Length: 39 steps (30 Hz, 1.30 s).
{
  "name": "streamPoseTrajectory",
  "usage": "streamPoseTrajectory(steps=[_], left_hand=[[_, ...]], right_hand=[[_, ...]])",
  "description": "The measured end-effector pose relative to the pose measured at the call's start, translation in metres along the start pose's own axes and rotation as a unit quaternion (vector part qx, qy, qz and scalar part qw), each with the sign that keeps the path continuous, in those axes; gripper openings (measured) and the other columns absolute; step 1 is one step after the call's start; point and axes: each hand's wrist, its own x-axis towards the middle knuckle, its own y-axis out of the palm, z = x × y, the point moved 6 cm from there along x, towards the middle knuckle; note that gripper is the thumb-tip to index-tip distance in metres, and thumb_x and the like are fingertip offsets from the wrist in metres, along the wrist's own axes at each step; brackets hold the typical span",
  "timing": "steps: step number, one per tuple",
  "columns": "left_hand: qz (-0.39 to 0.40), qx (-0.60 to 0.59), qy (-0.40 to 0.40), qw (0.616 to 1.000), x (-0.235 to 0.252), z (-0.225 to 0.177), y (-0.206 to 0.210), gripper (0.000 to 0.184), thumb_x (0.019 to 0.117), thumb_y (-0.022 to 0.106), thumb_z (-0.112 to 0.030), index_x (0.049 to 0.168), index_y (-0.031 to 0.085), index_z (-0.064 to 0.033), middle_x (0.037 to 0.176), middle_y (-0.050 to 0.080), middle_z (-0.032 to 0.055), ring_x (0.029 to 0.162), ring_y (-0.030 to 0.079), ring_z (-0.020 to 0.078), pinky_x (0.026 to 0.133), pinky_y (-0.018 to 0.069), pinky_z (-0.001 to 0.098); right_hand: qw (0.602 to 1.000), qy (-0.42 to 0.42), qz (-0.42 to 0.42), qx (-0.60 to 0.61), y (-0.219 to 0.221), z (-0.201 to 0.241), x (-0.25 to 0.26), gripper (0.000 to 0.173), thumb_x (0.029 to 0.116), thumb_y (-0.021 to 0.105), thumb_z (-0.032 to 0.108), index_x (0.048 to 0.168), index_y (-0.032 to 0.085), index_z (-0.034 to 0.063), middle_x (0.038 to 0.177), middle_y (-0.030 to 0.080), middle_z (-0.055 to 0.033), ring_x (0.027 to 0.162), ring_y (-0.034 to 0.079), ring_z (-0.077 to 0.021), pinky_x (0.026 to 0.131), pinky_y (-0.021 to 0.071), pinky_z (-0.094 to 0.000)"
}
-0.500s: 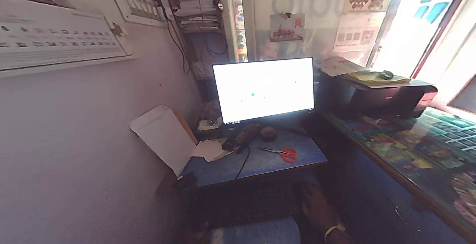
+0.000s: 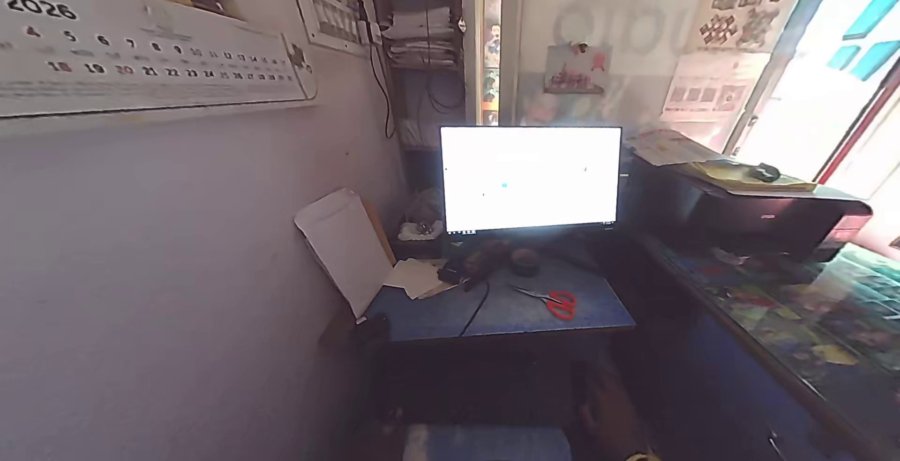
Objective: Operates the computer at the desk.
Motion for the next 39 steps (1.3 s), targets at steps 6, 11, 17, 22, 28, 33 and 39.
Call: streamPoseTrajectory(steps=[6,11,17,22,28,33,39], left_hand=[[-0.010,-0.001,-0.013,1.000,0.003,0.009,0.011,0.076,0.1030,0.044,-0.055,0.154,0.039,0.0018,0.152,0.046,0.0292,0.137,0.050,0.0450,0.111,0.0412,0.0596],[-0.015,-0.003,-0.012,1.000,0.000,0.009,0.011,0.076,0.1040,0.042,-0.055,0.153,0.040,0.0028,0.151,0.046,0.0308,0.136,0.050,0.0465,0.111,0.0414,0.0601],[-0.016,-0.005,-0.013,1.000,-0.003,0.005,0.005,0.075,0.1045,0.043,-0.054,0.153,0.039,0.0039,0.153,0.043,0.0320,0.139,0.047,0.0467,0.113,0.0396,0.0582],[-0.040,-0.002,-0.005,0.999,0.004,0.014,0.019,0.076,0.1033,0.043,-0.056,0.152,0.041,0.0030,0.153,0.043,0.0313,0.139,0.047,0.0460,0.112,0.0404,0.0590],[-0.037,0.000,0.002,0.999,0.004,0.014,0.019,0.078,0.1034,0.042,-0.056,0.153,0.039,0.0036,0.155,0.040,0.0316,0.140,0.046,0.0469,0.113,0.0395,0.0596],[-0.042,-0.004,0.004,0.999,0.004,0.013,0.017,0.077,0.1030,0.043,-0.055,0.152,0.040,0.0035,0.155,0.040,0.0310,0.140,0.046,0.0467,0.112,0.0394,0.0605],[-0.025,-0.006,-0.010,1.000,0.003,0.012,0.017,0.075,0.1030,0.044,-0.054,0.154,0.039,0.0006,0.152,0.045,0.0303,0.138,0.048,0.0468,0.112,0.0383,0.0620]], right_hand=[[1.000,-0.005,-0.025,0.011,-0.004,0.003,-0.003,0.049,0.0903,0.063,0.031,0.134,0.068,0.0104,0.147,0.057,-0.0156,0.137,0.054,-0.0343,0.114,0.0439,-0.0499],[0.999,0.020,0.010,0.025,-0.005,0.003,-0.005,0.049,0.0932,0.060,0.032,0.137,0.065,0.0107,0.149,0.055,-0.0176,0.139,0.051,-0.0358,0.115,0.0422,-0.0515],[1.000,0.001,-0.025,0.017,-0.005,0.003,-0.003,0.048,0.0904,0.061,0.032,0.135,0.068,0.0132,0.146,0.058,-0.0159,0.137,0.053,-0.0353,0.113,0.0443,-0.0515],[1.000,-0.001,-0.021,0.010,-0.003,0.001,-0.002,0.049,0.0892,0.062,0.032,0.134,0.068,0.0135,0.147,0.057,-0.0145,0.139,0.051,-0.0344,0.114,0.0430,-0.0504],[0.999,-0.009,-0.047,0.007,-0.005,0.001,-0.002,0.048,0.0869,0.063,0.033,0.131,0.070,0.0148,0.145,0.060,-0.0134,0.135,0.055,-0.0346,0.110,0.0465,-0.0515],[0.999,-0.007,-0.050,0.006,-0.001,-0.002,0.000,0.048,0.0863,0.063,0.035,0.129,0.071,0.0147,0.144,0.060,-0.0146,0.134,0.056,-0.0353,0.110,0.0471,-0.0514],[0.998,-0.012,-0.056,0.008,0.003,-0.005,-0.001,0.049,0.0862,0.063,0.033,0.130,0.071,0.0126,0.144,0.060,-0.0147,0.134,0.055,-0.0361,0.110,0.0466,-0.0513]])
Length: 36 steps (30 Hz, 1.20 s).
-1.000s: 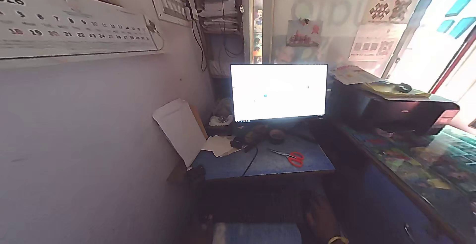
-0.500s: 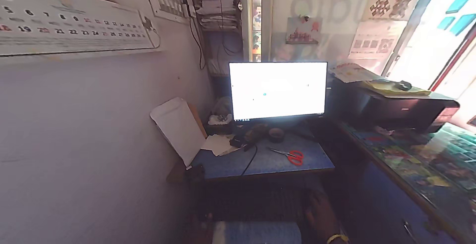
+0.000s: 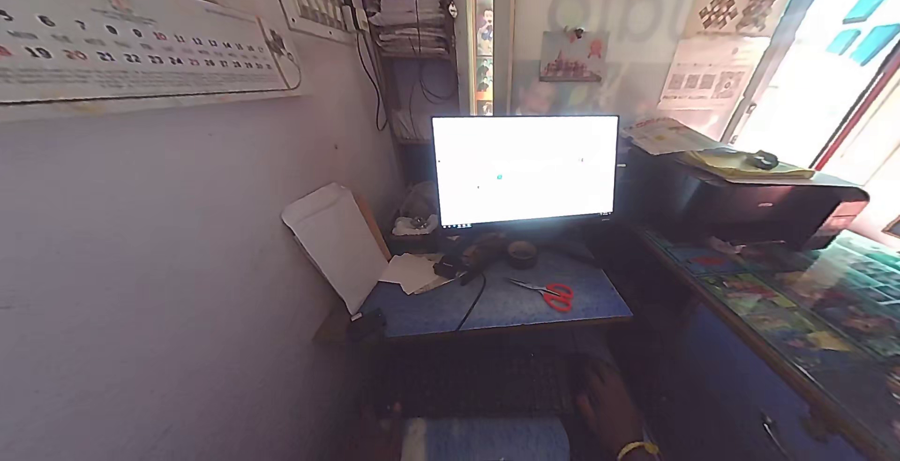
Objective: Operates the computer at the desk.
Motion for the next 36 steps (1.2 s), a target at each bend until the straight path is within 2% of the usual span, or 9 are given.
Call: streamPoseTrajectory(steps=[10,23,36], left_hand=[[-0.010,0.005,0.011,1.000,0.0003,-0.0007,-0.0006,0.075,0.1034,0.043,-0.054,0.153,0.040,0.0019,0.154,0.041,0.0311,0.139,0.047,0.0471,0.112,0.0387,0.0609],[-0.008,-0.006,0.004,1.000,0.0004,0.0000,-0.0015,0.072,0.1044,0.042,-0.052,0.152,0.042,0.0020,0.154,0.043,0.0302,0.139,0.047,0.0467,0.113,0.0388,0.0602],[-0.014,-0.006,0.003,1.000,0.0005,-0.0006,-0.0031,0.070,0.1042,0.044,-0.050,0.149,0.044,0.0042,0.149,0.047,0.0311,0.134,0.052,0.0470,0.110,0.0419,0.0603]], right_hand=[[1.000,-0.002,0.008,0.002,0.0014,0.0001,0.0000,0.050,0.0876,0.063,0.033,0.134,0.069,0.0152,0.147,0.058,-0.0130,0.137,0.054,-0.0341,0.113,0.0446,-0.0500],[1.000,-0.015,-0.011,0.008,0.0037,-0.0003,0.0000,0.048,0.0874,0.062,0.032,0.132,0.071,0.0150,0.145,0.060,-0.0119,0.135,0.056,-0.0332,0.112,0.0457,-0.0496],[1.000,-0.022,-0.018,-0.004,0.0015,0.0025,0.0012,0.047,0.0872,0.062,0.031,0.131,0.071,0.0158,0.143,0.061,-0.0109,0.135,0.056,-0.0319,0.111,0.0471,-0.0487]])
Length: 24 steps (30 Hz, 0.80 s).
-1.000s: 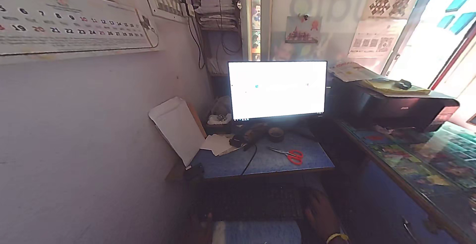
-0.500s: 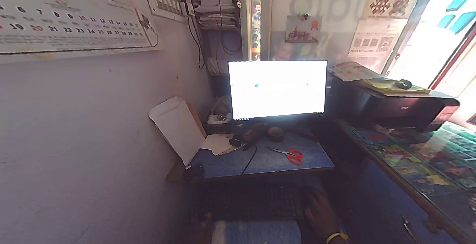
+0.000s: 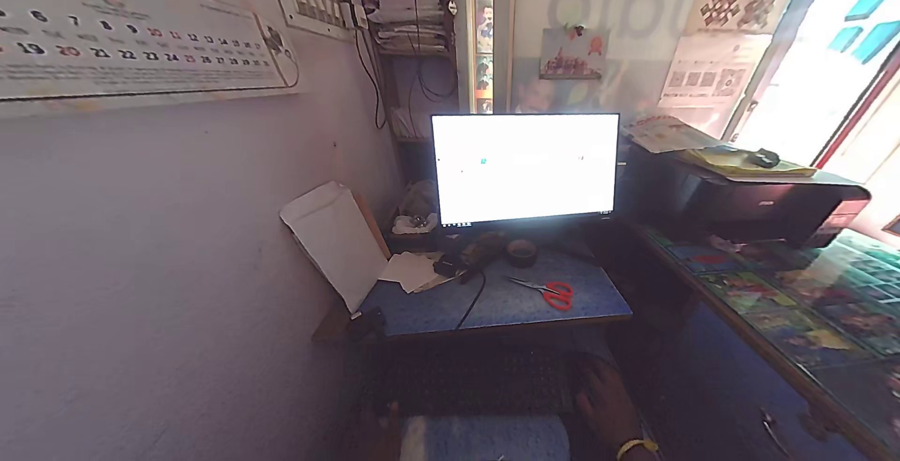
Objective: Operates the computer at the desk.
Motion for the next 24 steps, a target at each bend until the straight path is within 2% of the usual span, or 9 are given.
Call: streamPoseTrajectory(steps=[19,21,22,24], left_hand=[[0.002,0.001,-0.010,1.000,0.001,0.003,0.003,0.072,0.1028,0.044,-0.054,0.149,0.044,0.0016,0.148,0.049,0.0304,0.133,0.053,0.0468,0.108,0.0431,0.0609],[0.042,0.012,-0.021,0.999,-0.002,-0.014,-0.016,0.070,0.1031,0.047,-0.050,0.149,0.045,0.0028,0.151,0.046,0.0295,0.137,0.050,0.0442,0.112,0.0407,0.0585],[0.072,0.035,-0.016,0.997,-0.005,-0.029,-0.029,0.067,0.1035,0.049,-0.047,0.147,0.047,0.0042,0.151,0.046,0.0287,0.140,0.048,0.0419,0.114,0.0387,0.0560],[0.035,0.084,0.063,0.994,-0.008,-0.041,-0.027,0.065,0.1013,0.047,-0.049,0.138,0.057,0.0038,0.150,0.049,0.0275,0.144,0.043,0.0413,0.118,0.0332,0.0548]], right_hand=[[1.000,0.004,0.007,0.002,0.000,-0.002,0.001,0.047,0.0874,0.062,0.032,0.131,0.071,0.0173,0.144,0.061,-0.0102,0.135,0.056,-0.0311,0.111,0.0469,-0.0483],[1.000,0.004,0.004,0.006,-0.003,0.001,0.002,0.047,0.0872,0.061,0.031,0.130,0.071,0.0147,0.143,0.061,-0.0116,0.134,0.056,-0.0331,0.110,0.0472,-0.0494],[1.000,0.002,-0.001,0.008,-0.005,0.003,0.002,0.047,0.0869,0.061,0.031,0.129,0.072,0.0137,0.142,0.062,-0.0121,0.134,0.057,-0.0338,0.109,0.0478,-0.0498],[1.000,0.003,-0.003,0.011,-0.006,0.004,0.003,0.046,0.0874,0.061,0.031,0.129,0.072,0.0140,0.143,0.062,-0.0114,0.133,0.057,-0.0332,0.109,0.0478,-0.0497]])
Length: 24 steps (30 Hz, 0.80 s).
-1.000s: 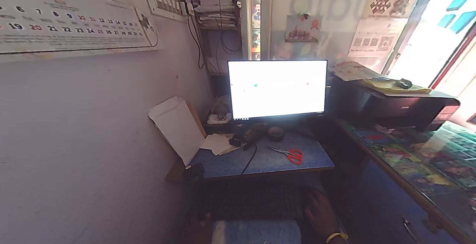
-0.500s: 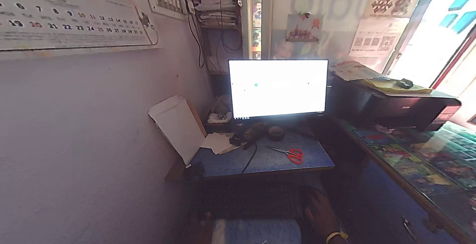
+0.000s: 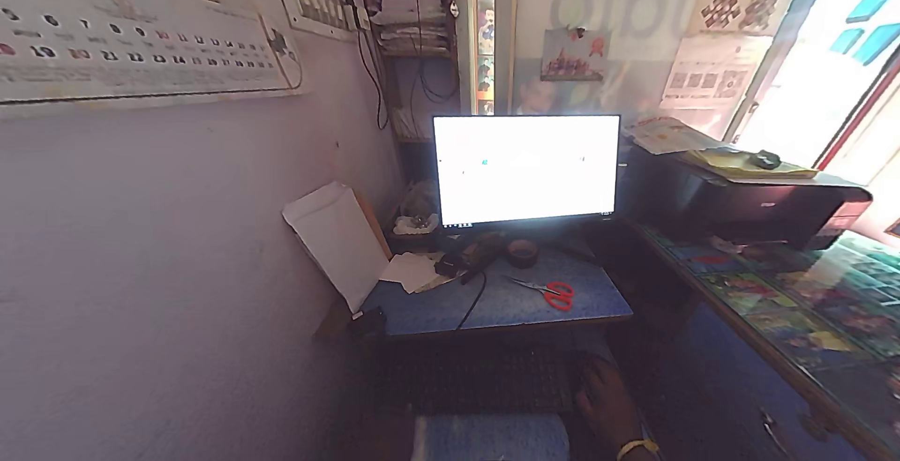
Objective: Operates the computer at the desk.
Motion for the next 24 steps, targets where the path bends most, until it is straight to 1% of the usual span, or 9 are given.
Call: streamPoseTrajectory(steps=[2,5,7,9,12,14,16,19,24], left_hand=[[-0.020,0.026,0.101,0.994,-0.004,-0.014,0.014,0.067,0.1028,0.042,-0.052,0.136,0.059,0.0042,0.151,0.048,0.0295,0.145,0.039,0.0461,0.120,0.0292,0.0591],[0.032,0.016,0.210,0.977,-0.015,-0.053,0.030,0.066,0.1057,0.036,-0.052,0.147,0.053,-0.0035,0.159,0.041,0.0220,0.149,0.034,0.0431,0.123,0.0238,0.0598],[0.069,-0.010,0.267,0.961,-0.023,-0.090,0.031,0.061,0.1051,0.039,-0.049,0.148,0.053,-0.0082,0.161,0.040,0.0173,0.150,0.034,0.0398,0.123,0.0229,0.0602],[0.097,-0.068,0.304,0.945,-0.033,-0.124,0.018,0.054,0.1042,0.045,-0.042,0.150,0.053,-0.0138,0.162,0.040,0.0137,0.151,0.034,0.0357,0.123,0.0228,0.0585],[-0.035,-0.152,0.353,0.922,-0.041,-0.138,0.021,0.042,0.1022,0.054,-0.038,0.139,0.065,-0.0200,0.154,0.051,0.0148,0.144,0.046,0.0357,0.118,0.0337,0.0598],[-0.048,-0.127,0.353,0.926,-0.037,-0.134,0.051,0.049,0.1042,0.047,-0.046,0.139,0.064,-0.0149,0.158,0.046,0.0116,0.148,0.041,0.0339,0.119,0.0314,0.0593],[0.020,-0.099,0.324,0.941,-0.032,-0.133,0.065,0.060,0.1052,0.040,-0.053,0.145,0.058,-0.0112,0.164,0.038,0.0071,0.153,0.032,0.0289,0.124,0.0230,0.0563],[0.120,-0.124,0.276,0.946,-0.031,-0.149,0.051,0.066,0.1028,0.045,-0.055,0.149,0.053,-0.0092,0.166,0.033,0.0063,0.156,0.025,0.0261,0.127,0.0155,0.0525],[0.137,-0.161,0.300,0.930,-0.048,-0.167,0.053,0.062,0.1000,0.050,-0.050,0.148,0.054,-0.0111,0.163,0.040,0.0077,0.153,0.032,0.0287,0.126,0.0231,0.0530]], right_hand=[[1.000,-0.004,0.004,0.002,0.000,0.000,0.001,0.047,0.0875,0.062,0.031,0.131,0.071,0.0147,0.143,0.062,-0.0115,0.134,0.057,-0.0332,0.110,0.0476,-0.0497],[0.998,0.016,0.064,0.009,-0.001,0.004,0.007,0.055,0.0888,0.068,0.032,0.141,0.063,0.0169,0.147,0.058,-0.0142,0.135,0.055,-0.0361,0.111,0.0462,-0.0533],[0.995,0.037,0.091,0.001,-0.006,0.008,0.006,0.057,0.0933,0.064,0.034,0.144,0.058,0.0094,0.145,0.057,-0.0210,0.135,0.054,-0.0405,0.112,0.0438,-0.0557],[0.990,0.054,0.129,-0.011,-0.013,0.014,0.005,0.060,0.0962,0.056,0.036,0.148,0.053,0.0053,0.149,0.054,-0.0208,0.139,0.050,-0.0399,0.117,0.0387,-0.0538],[0.986,0.074,0.151,-0.014,-0.016,0.015,0.006,0.062,0.0980,0.057,0.037,0.151,0.049,0.0066,0.152,0.049,-0.0231,0.143,0.046,-0.0398,0.119,0.0367,-0.0522],[0.988,0.062,0.139,-0.004,-0.012,0.014,0.004,0.063,0.0968,0.057,0.037,0.153,0.048,0.0095,0.154,0.048,-0.0226,0.144,0.044,-0.0403,0.119,0.0360,-0.0536],[0.989,0.063,0.133,-0.008,-0.002,0.008,0.000,0.063,0.0972,0.054,0.041,0.153,0.048,0.0132,0.154,0.048,-0.0211,0.144,0.044,-0.0404,0.119,0.0359,-0.0551],[0.993,0.053,0.104,-0.001,-0.001,0.002,-0.001,0.061,0.0942,0.060,0.037,0.149,0.054,0.0092,0.150,0.053,-0.0215,0.140,0.048,-0.0399,0.117,0.0387,-0.0538],[0.994,0.059,0.091,0.024,-0.013,0.007,0.000,0.061,0.0903,0.067,0.029,0.146,0.056,0.0064,0.148,0.053,-0.0237,0.139,0.049,-0.0424,0.114,0.0420,-0.0554]])
